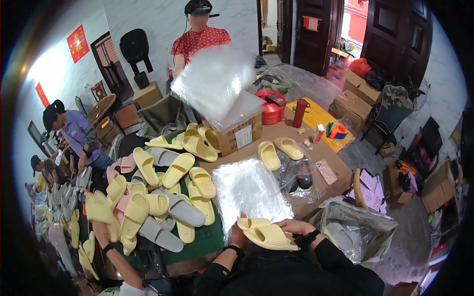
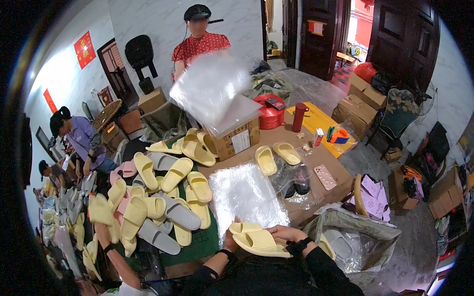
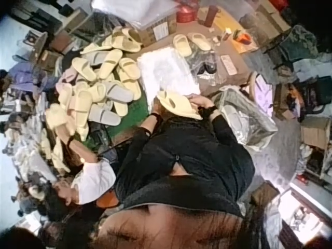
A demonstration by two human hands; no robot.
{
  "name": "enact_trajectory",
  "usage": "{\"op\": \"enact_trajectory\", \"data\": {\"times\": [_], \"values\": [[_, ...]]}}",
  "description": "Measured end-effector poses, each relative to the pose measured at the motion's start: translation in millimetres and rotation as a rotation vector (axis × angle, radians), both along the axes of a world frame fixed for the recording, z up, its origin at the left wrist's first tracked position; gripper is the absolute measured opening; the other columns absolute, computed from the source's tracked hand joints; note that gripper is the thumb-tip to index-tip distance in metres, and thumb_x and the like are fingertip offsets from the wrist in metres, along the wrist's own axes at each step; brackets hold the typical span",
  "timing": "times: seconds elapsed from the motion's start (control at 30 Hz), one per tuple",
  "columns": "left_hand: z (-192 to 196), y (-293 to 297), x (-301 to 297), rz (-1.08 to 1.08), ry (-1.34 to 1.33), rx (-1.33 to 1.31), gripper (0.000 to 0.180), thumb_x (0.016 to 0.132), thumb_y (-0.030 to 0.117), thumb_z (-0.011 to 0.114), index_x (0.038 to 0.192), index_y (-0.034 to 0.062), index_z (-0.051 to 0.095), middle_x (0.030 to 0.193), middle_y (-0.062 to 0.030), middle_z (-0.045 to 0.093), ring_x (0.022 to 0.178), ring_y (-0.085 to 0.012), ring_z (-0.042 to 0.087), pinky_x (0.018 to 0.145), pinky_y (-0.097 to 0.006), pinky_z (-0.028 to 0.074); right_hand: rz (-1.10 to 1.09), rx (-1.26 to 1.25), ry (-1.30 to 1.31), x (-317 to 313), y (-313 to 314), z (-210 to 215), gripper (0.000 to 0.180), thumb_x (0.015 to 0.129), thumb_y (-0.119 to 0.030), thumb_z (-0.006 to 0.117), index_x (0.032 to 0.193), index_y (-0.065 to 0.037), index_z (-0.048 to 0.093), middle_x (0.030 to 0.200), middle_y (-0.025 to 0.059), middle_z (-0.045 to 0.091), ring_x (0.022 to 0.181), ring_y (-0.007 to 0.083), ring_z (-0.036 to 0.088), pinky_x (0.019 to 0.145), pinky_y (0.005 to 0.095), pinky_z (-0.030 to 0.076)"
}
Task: The recorder is seen putting pairs of yellow and grey foam sandals into clear plastic bags and placing them into a larger transport bag or container.
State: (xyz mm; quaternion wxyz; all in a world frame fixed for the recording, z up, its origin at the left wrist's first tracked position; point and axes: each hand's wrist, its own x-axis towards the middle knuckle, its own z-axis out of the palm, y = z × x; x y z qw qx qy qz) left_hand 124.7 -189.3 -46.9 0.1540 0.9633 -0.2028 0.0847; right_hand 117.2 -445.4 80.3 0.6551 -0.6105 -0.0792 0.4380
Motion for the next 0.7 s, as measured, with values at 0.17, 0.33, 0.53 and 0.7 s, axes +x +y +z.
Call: {"op": "enact_trajectory", "data": {"times": [0.17,0.33,0.53,0.7], "values": [[19,-2,6,-0.016,0.22,-0.089,0.059,0.081,0.022,0.049,0.133,0.0021,0.029,0.137,-0.0157,0.031,0.097,-0.0314,0.05,0.082,-0.04,0.042,0.012,-0.013,-0.004,-6,-10,-13,0.037,0.084,-0.013,0.056,0.118,0.001,0.051,0.118,0.0023,0.054,0.102,0.0102,0.049,0.091,0.0235,0.037],[22,2,7,-0.035,0.233,-0.23,0.055,0.082,0.018,0.048,0.133,0.0082,0.031,0.132,-0.0166,0.039,0.092,-0.0334,0.052,0.082,-0.041,0.041,0.017,0.015,0.012,-9,-11,-19,0.038,0.085,-0.013,0.056,0.119,0.001,0.05,0.119,0.0026,0.053,0.102,0.0096,0.049,0.091,0.0232,0.037],[50,-4,6,0.0,0.148,-0.228,0.057,0.08,0.016,0.05,0.133,0.0085,0.032,0.126,-0.0174,0.04,0.103,-0.0344,0.045,0.089,-0.041,0.036,0.0,0.007,0.062,-9,-19,-11,0.039,0.085,-0.014,0.056,0.121,0.0,0.049,0.123,0.0045,0.051,0.106,0.0108,0.048,0.093,0.0237,0.036],[31,7,12,0.072,0.081,-0.321,0.063,0.072,0.006,0.056,0.13,0.0036,0.035,0.126,-0.0163,0.04,0.106,-0.0328,0.042,0.089,-0.039,0.035,0.074,-0.044,-0.019,-9,-21,-24,0.037,0.085,-0.015,0.054,0.12,-0.002,0.051,0.118,0.0039,0.054,0.101,0.011,0.05,0.09,0.0241,0.038]]}}
